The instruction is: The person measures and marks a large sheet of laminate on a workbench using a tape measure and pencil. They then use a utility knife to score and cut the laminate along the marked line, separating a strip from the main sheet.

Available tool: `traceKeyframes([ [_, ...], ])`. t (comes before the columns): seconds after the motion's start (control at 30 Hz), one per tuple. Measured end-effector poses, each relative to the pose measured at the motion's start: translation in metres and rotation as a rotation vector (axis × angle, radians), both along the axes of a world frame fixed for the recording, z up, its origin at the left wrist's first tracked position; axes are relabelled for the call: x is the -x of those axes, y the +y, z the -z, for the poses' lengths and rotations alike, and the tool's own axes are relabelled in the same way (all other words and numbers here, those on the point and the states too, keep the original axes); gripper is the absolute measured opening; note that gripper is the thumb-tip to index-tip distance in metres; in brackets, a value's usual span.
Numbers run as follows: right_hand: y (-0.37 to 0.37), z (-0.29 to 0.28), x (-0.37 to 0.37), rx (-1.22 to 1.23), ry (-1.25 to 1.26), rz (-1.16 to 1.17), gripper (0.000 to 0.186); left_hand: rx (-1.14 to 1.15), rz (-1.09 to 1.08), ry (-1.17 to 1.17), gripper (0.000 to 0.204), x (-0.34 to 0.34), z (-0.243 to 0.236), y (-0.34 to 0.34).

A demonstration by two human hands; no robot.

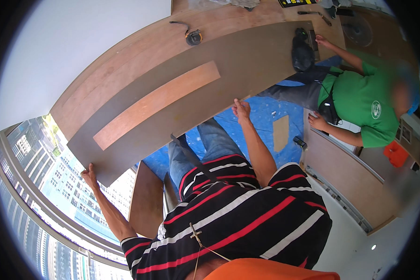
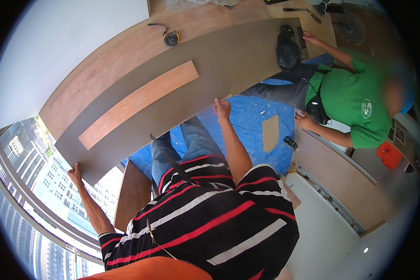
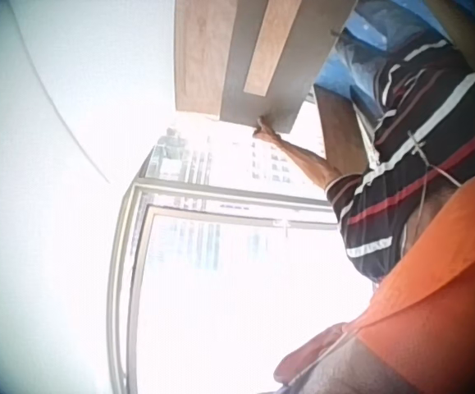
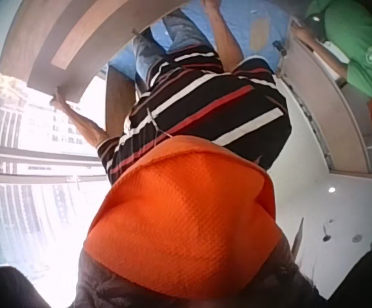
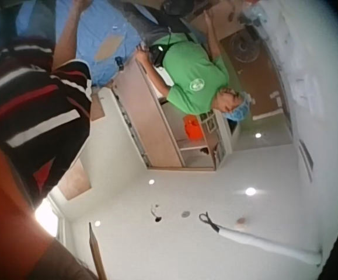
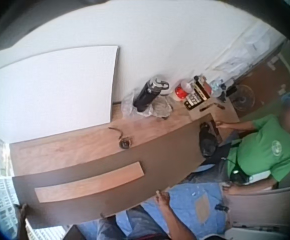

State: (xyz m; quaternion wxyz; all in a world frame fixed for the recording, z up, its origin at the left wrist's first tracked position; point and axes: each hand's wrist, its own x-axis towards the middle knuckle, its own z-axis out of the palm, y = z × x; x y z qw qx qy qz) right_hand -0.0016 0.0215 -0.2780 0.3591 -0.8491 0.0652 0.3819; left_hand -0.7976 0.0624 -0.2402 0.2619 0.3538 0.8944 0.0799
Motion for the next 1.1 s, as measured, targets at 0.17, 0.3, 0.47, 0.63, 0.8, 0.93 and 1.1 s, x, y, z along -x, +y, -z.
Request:
traceKeyframes([
  [0.17, -0.004, 0.005, -0.015, -0.030, -0.008, -0.103, 0.050, -0.037, -0.063, 0.013, 0.058, 0.004, 0.005, -0.001],
  [0.3, -0.010, 0.011, -0.020, -0.029, -0.047, -0.136, 0.059, -0.017, -0.130, -0.001, 0.050, 0.000, -0.001, -0.003],
  [0.47, 0.029, -0.035, 0.002, -0.131, -0.759, -0.655, 0.056, -0.081, -0.190, 0.083, 0.041, -0.022, -0.021, -0.005],
  [0.63, 0.136, -0.091, 0.094, -0.474, -0.703, -1.302, 0.057, -0.180, -0.369, -0.071, 0.040, -0.045, -0.029, -0.001],
  [0.8, 0.209, -0.101, 0.224, -0.670, -0.547, -2.007, 0.081, -0.195, -0.398, -0.183, 0.041, -0.035, -0.017, 0.001],
  [0.93, 0.216, -0.086, 0.301, -0.563, -0.587, -2.254, 0.093, -0.242, -0.422, -0.308, 0.039, -0.024, 0.008, -0.001],
  [1.1, 0.188, -0.083, 0.350, -0.481, -0.661, -2.320, 0.095, -0.302, -0.422, -0.390, 0.029, -0.025, 0.030, -0.015],
])
